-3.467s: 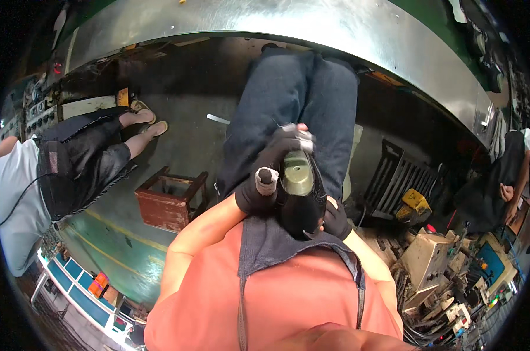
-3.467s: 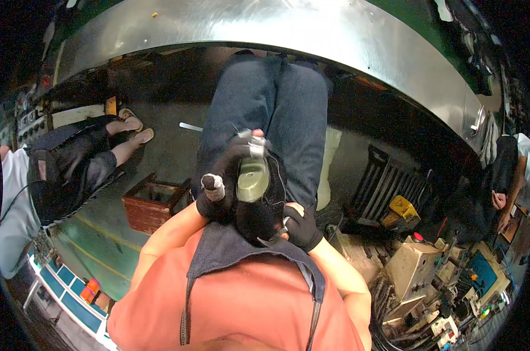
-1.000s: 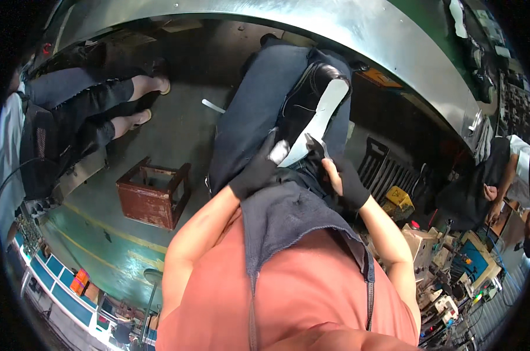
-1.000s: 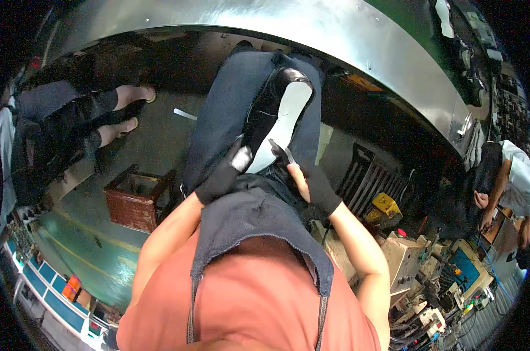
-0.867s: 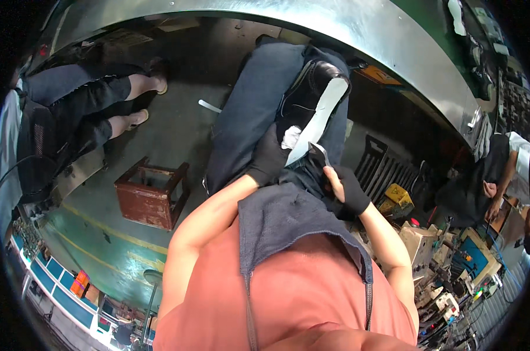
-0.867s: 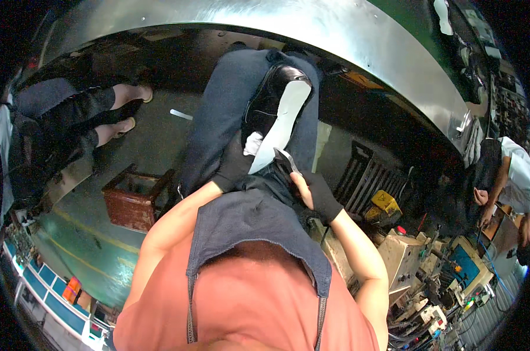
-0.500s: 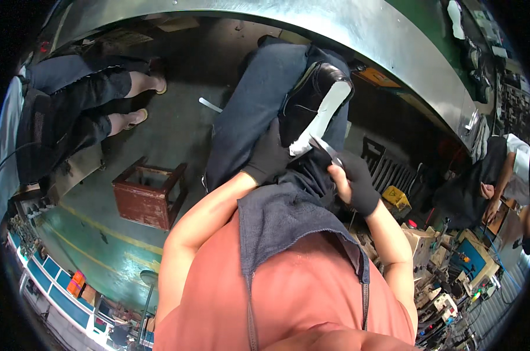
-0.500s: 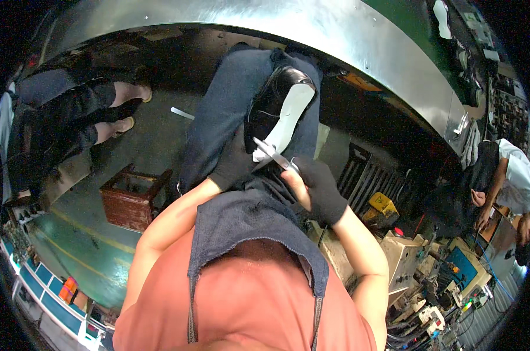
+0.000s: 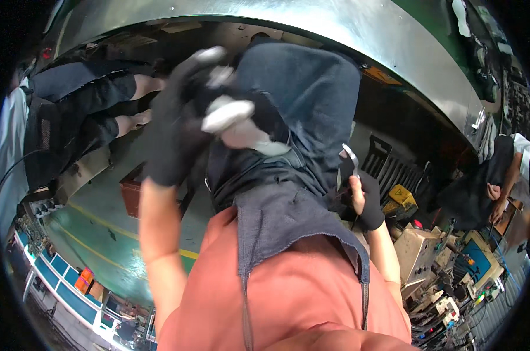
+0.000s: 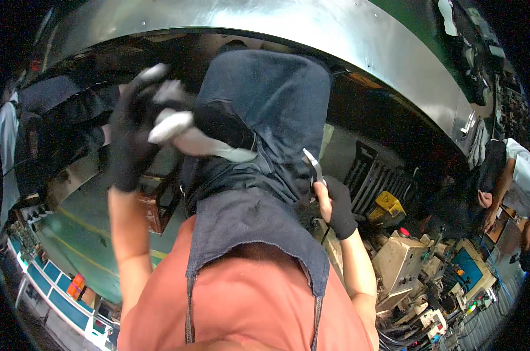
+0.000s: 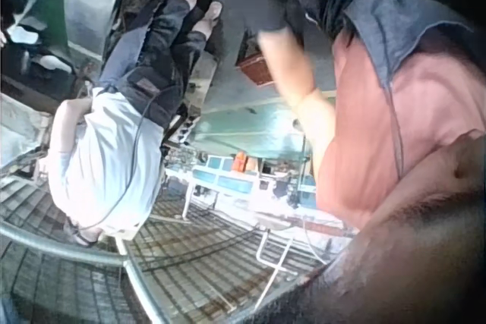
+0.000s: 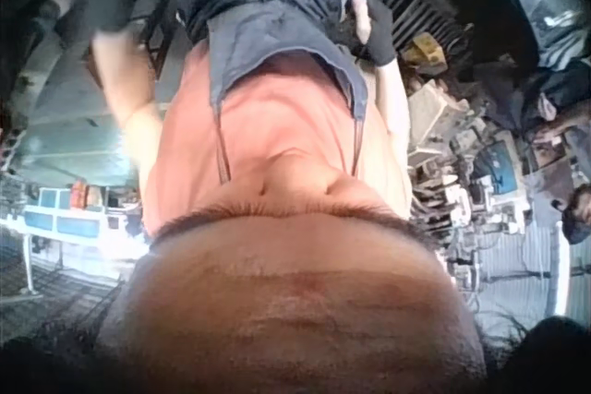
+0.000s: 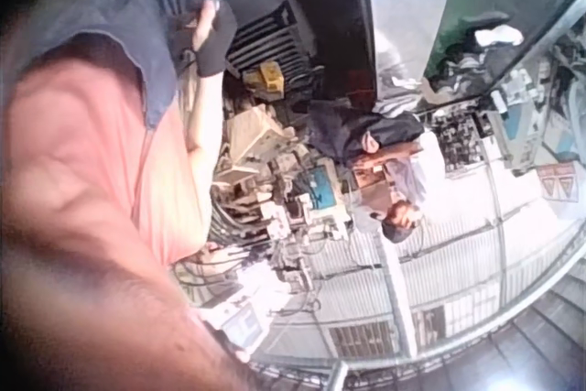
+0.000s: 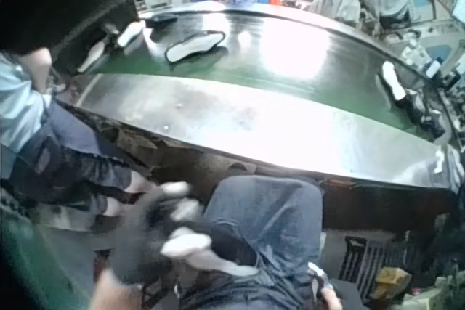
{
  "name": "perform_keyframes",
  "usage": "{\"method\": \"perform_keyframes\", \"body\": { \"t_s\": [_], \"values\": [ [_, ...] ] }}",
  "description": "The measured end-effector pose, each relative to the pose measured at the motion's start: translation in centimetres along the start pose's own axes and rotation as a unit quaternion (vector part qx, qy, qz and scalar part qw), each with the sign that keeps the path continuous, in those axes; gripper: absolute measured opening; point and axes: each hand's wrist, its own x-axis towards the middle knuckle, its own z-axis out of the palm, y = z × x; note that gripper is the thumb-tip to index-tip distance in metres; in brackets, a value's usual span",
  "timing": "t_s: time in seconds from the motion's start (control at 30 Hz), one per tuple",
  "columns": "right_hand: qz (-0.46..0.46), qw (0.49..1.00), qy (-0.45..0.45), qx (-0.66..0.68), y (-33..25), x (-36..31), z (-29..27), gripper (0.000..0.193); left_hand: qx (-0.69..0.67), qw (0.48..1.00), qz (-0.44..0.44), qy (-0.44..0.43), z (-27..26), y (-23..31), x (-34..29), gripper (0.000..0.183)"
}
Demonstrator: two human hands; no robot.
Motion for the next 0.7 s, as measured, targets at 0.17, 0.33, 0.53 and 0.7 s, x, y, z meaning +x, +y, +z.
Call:
{"method": "perform_keyframes", "body": {
  "t_s": [0.17, 0.33, 0.53, 0.7],
  "values": [
    [-0.002, 0.998, -0.039, 0.041, -2.9, 2.3, -0.5, 0.039, 0.101, 0.994, 0.037, -0.036, 12.4, -12.4, 0.1, 0.065],
    [0.013, 0.987, -0.153, -0.047, -4.6, 6.3, -2.5, 0.040, -0.097, 0.987, -0.094, -0.093, 11.1, -15.0, -2.5, 0.068],
    [-0.220, 0.844, -0.177, -0.456, -11.2, 9.1, -1.7, 0.039, 0.023, 0.992, 0.033, -0.120, 14.0, -16.0, -4.8, 0.094],
    [-0.428, 0.743, -0.094, -0.505, -6.8, 14.5, -1.8, 0.037, 0.062, 0.992, 0.010, -0.107, 13.9, -16.6, -3.9, 0.080]
  ]
}}
